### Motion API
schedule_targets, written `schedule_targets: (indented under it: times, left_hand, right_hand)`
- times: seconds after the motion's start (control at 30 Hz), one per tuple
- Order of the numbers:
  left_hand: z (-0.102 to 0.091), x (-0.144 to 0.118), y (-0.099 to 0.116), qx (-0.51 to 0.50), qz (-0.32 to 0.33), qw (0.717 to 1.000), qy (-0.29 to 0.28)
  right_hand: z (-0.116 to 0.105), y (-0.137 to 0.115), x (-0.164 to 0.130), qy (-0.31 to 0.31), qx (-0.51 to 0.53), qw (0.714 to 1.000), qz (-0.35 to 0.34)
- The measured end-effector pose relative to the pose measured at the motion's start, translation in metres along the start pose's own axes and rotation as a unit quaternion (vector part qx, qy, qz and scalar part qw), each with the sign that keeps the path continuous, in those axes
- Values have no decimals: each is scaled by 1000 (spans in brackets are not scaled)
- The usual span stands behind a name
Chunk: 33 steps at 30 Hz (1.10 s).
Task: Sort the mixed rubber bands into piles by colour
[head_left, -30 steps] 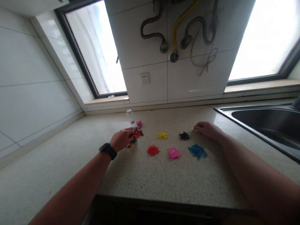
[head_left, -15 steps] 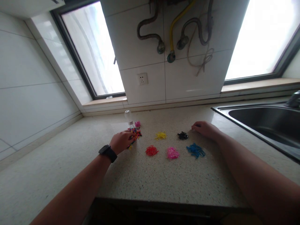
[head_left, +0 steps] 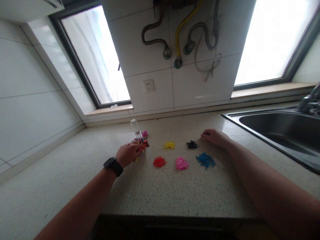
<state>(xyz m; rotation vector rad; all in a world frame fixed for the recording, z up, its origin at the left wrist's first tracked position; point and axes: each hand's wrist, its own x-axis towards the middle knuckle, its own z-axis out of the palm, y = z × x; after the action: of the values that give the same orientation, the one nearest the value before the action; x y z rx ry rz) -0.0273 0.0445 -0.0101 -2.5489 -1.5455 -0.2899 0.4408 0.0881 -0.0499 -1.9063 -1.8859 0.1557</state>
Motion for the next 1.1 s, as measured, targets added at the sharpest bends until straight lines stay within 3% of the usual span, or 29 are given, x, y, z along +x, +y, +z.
schedule_targets:
  times: [0.67, 1.1]
  left_hand:
    - [0, 0, 4, 15, 8, 1000, -18]
    - [5, 2, -5, 25, 30, 999, 23]
  right_hand:
    - [1, 1, 1, -13, -6, 1000, 1]
    - [3, 3, 2, -4, -13, 1000, -1]
